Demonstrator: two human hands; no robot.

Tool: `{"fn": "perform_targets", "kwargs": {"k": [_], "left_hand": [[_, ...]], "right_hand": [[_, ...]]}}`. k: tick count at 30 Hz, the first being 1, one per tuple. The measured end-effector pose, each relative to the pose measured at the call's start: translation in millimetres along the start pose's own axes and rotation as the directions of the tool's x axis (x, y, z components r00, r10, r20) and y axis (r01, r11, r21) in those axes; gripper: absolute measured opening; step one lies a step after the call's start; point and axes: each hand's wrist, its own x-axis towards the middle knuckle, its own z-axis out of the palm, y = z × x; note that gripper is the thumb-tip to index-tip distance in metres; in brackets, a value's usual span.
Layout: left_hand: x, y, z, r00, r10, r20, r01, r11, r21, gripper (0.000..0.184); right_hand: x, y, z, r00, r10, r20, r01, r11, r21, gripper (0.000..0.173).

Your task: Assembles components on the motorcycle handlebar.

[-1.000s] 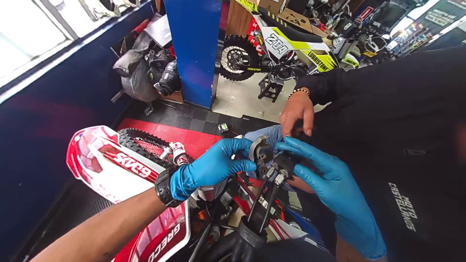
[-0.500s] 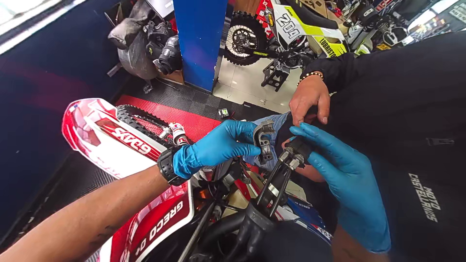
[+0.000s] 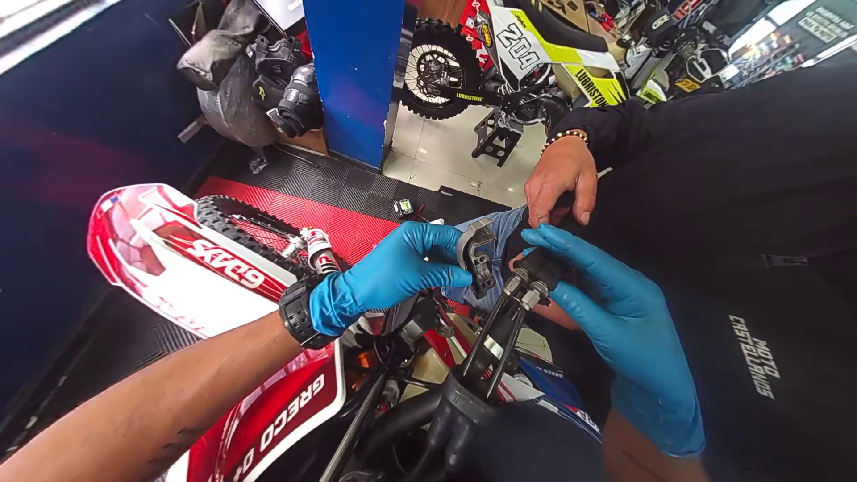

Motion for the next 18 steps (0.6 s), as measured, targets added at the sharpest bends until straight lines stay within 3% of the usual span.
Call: {"fn": "perform_targets", "kwargs": {"k": [10, 18], "left_hand": [[-3, -3, 9, 0.996, 0.068, -0.058, -0.062, 0.993, 0.099, 0.019], [-9, -4, 14, 0.991, 0.071, -0.117, -0.046, 0.978, 0.204, 0.021]], "right_hand": [[-3, -5, -11, 1.000, -0.011, 0.000, 0.011, 0.995, -0.102, 0.039], [-17, -3, -8, 0.991, 0.005, -0.130, -0.027, 0.985, -0.170, 0.037]]}}
